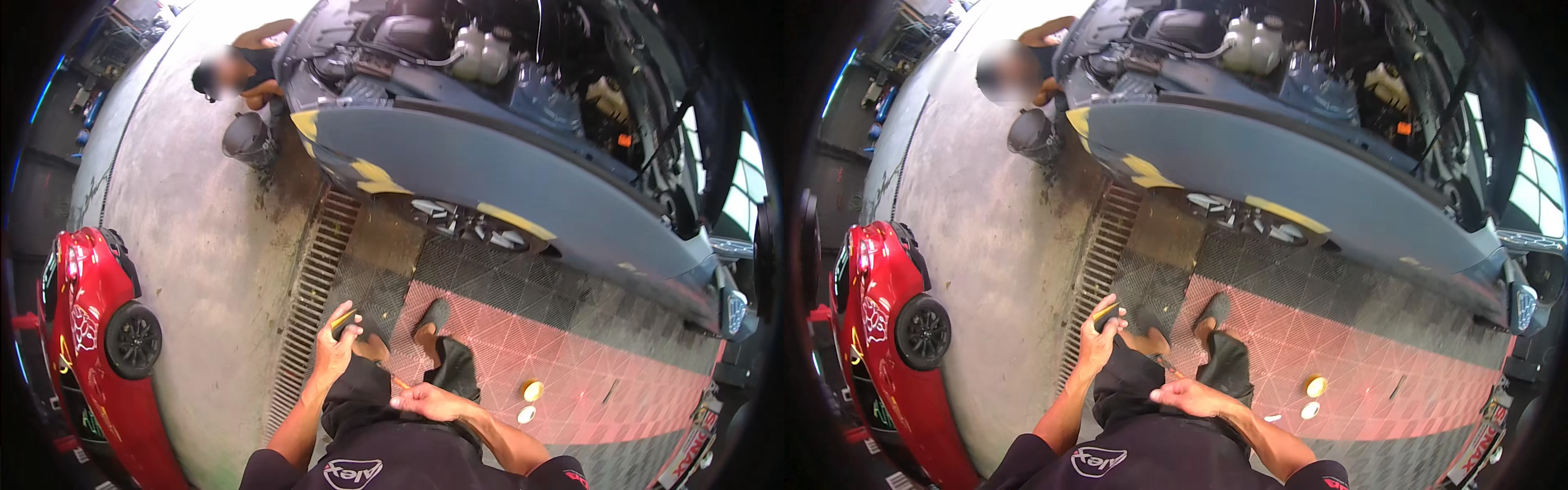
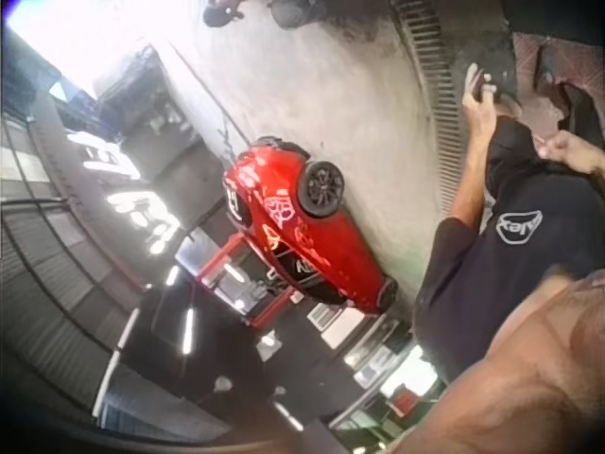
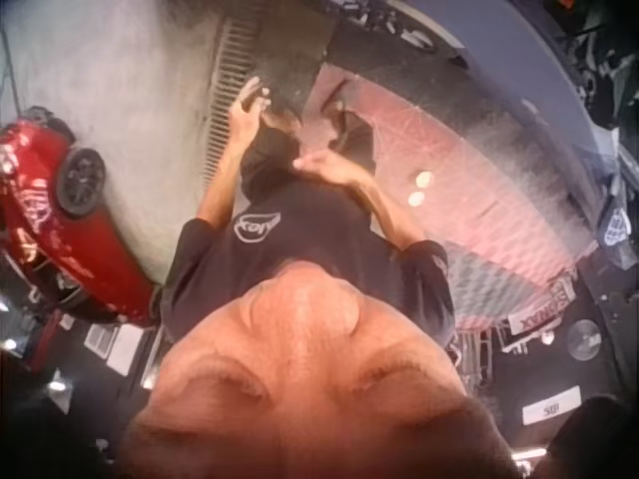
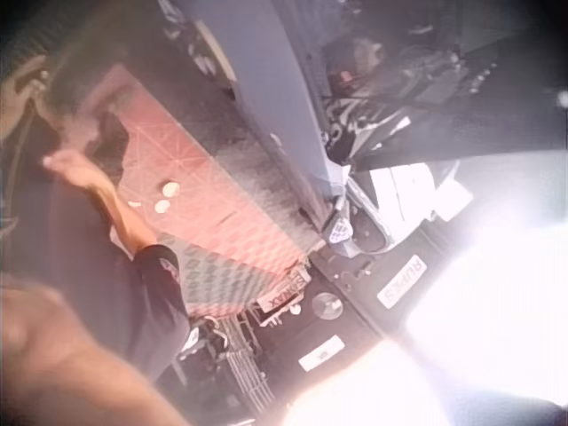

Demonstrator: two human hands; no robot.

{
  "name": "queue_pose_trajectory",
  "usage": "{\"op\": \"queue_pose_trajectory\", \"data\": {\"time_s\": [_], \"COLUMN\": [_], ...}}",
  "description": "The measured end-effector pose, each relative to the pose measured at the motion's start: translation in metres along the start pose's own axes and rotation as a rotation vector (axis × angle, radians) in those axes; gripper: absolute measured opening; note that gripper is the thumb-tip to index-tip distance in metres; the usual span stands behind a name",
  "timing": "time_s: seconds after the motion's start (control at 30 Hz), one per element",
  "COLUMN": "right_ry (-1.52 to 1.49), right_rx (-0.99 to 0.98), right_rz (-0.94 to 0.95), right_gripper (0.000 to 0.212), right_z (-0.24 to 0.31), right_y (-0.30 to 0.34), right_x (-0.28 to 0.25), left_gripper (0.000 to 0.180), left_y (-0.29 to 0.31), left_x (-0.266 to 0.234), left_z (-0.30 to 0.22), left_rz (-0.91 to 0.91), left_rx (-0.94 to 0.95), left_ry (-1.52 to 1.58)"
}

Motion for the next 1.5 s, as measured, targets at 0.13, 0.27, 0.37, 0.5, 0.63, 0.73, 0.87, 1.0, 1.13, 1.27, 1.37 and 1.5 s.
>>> {"op": "queue_pose_trajectory", "data": {"time_s": [0.13, 0.27, 0.37, 0.5, 0.63, 0.73, 0.87, 1.0, 1.13, 1.27, 1.37, 1.5], "right_ry": [0.378, 0.069, 0.173, -0.152, -0.322, -0.408, -0.575, -0.624, -0.623, -0.69, -0.727, -0.745], "right_rx": [-0.114, 0.02, -0.434, -0.547, -0.674, -0.723, -0.766, -0.709, -0.69, -0.652, -0.663, -0.638], "right_rz": [0.217, 0.033, -0.515, -0.945, -0.928, -0.892, -0.904, -0.801, -0.7, -0.74, -0.718, -0.721], "right_gripper": [0.053, 0.042, 0.031, 0.028, 0.023, 0.02, 0.018, 0.017, 0.018, 0.018, 0.018, 0.016], "right_z": [0.016, -0.067, -0.16, -0.167, -0.172, -0.186, -0.208, -0.2, -0.205, -0.214, -0.216, -0.218], "right_y": [-0.062, -0.199, -0.322, -0.433, -0.489, -0.519, -0.558, -0.572, -0.567, -0.565, -0.565, -0.562], "right_x": [-0.041, -0.133, -0.226, -0.335, -0.382, -0.394, -0.41, -0.383, -0.366, -0.37, -0.372, -0.372], "left_gripper": [0.038, 0.033, 0.031, 0.03, 0.03, 0.031, 0.032, 0.034, 0.038, 0.038, 0.039, 0.041], "left_y": [-0.09, -0.222, -0.33, -0.44, -0.511, -0.539, -0.547, -0.553, -0.551, -0.566, -0.574, -0.569], "left_x": [0.012, 0.006, 0.017, 0.043, 0.045, 0.038, 0.063, 0.065, 0.072, 0.074, 0.07, 0.076], "left_z": [0.044, 0.1, 0.125, 0.128, 0.135, 0.132, 0.119, 0.104, 0.097, 0.099, 0.099, 0.094], "left_rz": [-0.088, -0.193, -0.282, -0.359, -0.406, -0.63, -0.688, -0.797, -0.944, -1.052, -1.072, -1.192], "left_rx": [0.051, 0.162, 0.236, 0.501, 0.787, 0.909, 1.014, 1.01, 0.912, 1.113, 1.127, 1.053], "left_ry": [0.0, -0.026, 0.015, -0.009, 0.004, -0.107, -0.118, -0.148, -0.241, -0.256, -0.318, -0.368]}}
Point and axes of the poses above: each hand's wrist, its own y-axis away from the middle knuckle, its own x-axis out of the palm, z = x × y, the point moved 1 cm from there along -y, towards the middle knuckle, and after that the axes turned 15 degrees about -x, right-handed, at the moved point
